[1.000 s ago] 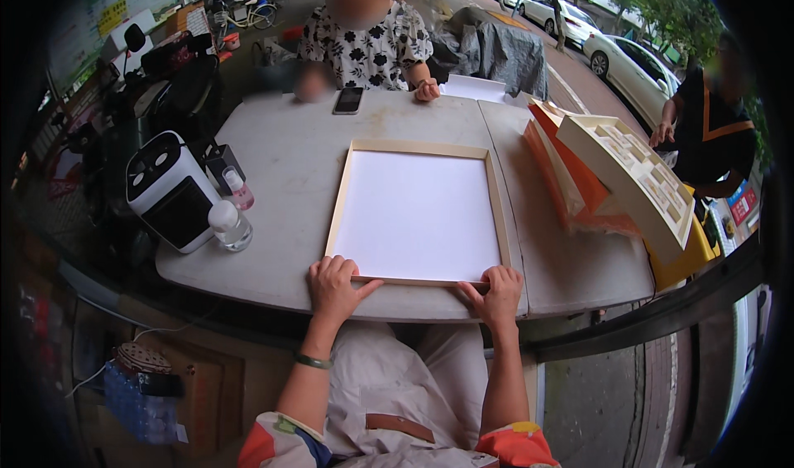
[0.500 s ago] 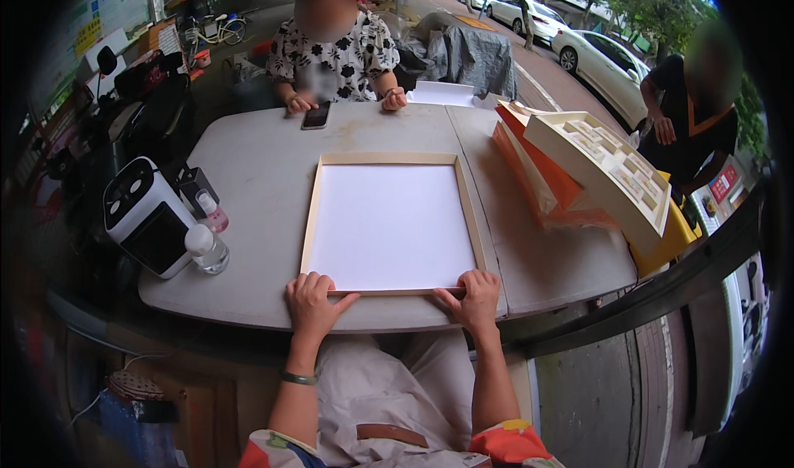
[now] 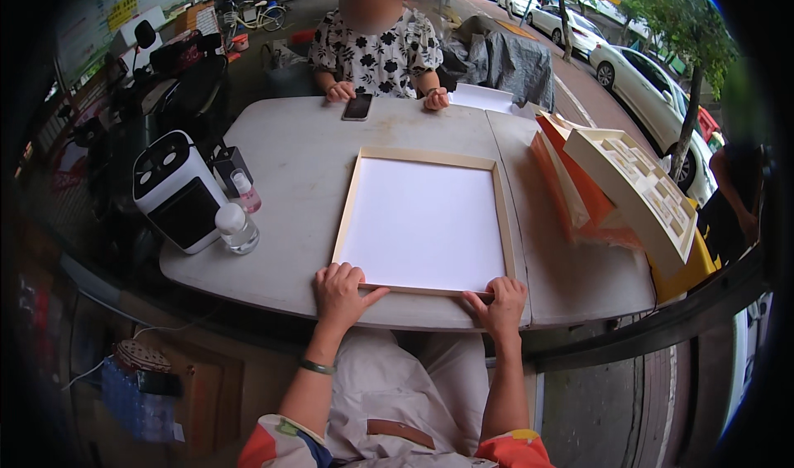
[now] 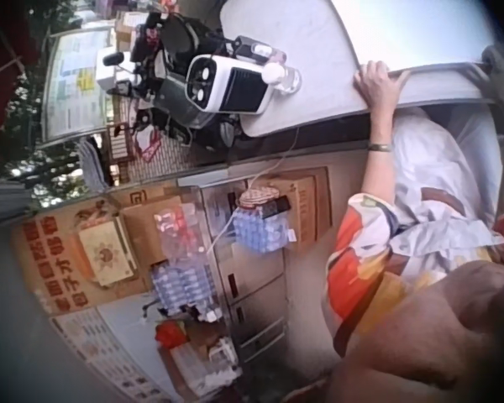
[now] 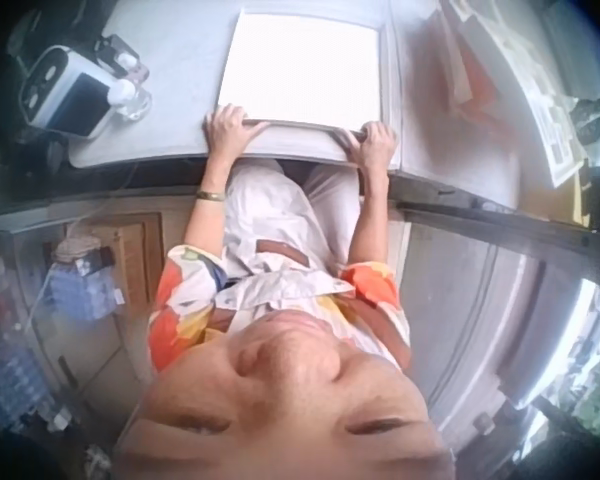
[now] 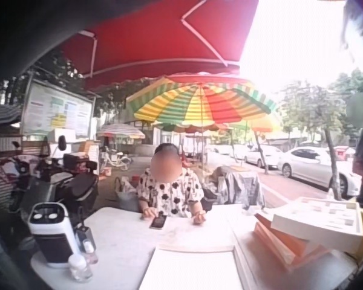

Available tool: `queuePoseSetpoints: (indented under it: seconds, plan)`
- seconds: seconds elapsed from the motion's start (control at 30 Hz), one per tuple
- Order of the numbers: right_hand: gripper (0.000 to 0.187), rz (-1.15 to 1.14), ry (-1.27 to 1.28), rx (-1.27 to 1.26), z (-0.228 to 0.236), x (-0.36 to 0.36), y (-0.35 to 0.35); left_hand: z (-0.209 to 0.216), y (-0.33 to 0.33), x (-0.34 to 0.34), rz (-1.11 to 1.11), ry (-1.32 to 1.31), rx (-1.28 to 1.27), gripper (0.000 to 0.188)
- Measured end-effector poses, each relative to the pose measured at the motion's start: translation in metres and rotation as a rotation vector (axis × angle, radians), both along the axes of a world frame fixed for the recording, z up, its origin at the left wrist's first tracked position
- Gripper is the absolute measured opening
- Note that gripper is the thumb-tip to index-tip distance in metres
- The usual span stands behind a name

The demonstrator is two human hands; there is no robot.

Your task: The person assembles a wooden picture frame by placing a white backing sheet inside the frame and securing it. They then insert a floral-patterned artwork into the frame and close it with a decorative lid.

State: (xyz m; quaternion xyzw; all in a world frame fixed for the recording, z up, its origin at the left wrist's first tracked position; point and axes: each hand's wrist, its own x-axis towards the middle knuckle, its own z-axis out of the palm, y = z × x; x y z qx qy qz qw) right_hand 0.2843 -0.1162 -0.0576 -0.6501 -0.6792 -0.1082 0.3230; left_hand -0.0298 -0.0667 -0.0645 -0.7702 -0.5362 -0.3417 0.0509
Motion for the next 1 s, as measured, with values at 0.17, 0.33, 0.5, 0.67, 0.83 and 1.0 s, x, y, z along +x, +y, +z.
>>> queuePoseSetpoints:
  seconds: [0.17, 0.33, 0.5, 0.67, 0.83, 1.0]
  plan:
    - [0.049, -0.003, 0.011, 0.016, 0.003, 0.004, -0.003, -0.001, 0.002, 0.006, -0.029, -0.022, 0.018, 0.046]
    - [0.049, -0.004, -0.004, 0.007, 0.004, -0.001, 0.000, 0.007, -0.002, 0.003, -0.009, -0.003, 0.011, 0.047]
    - [0.050, -0.034, 0.014, -0.021, 0.004, 0.003, -0.003, 0.003, 0.001, 0.007, -0.030, -0.010, -0.005, 0.047]
    - [0.052, -0.028, 0.034, -0.008, 0.004, 0.002, -0.003, -0.003, 0.001, 0.005, -0.005, 0.005, -0.023, 0.045]
    - [0.051, -0.032, 0.036, 0.010, 0.004, 0.001, -0.002, -0.004, 0.002, 0.003, -0.013, -0.001, -0.037, 0.045]
    - [0.050, -0.026, 0.072, 0.037, 0.002, 0.004, -0.004, -0.006, 0.002, 0.006, -0.025, -0.002, -0.038, 0.045]
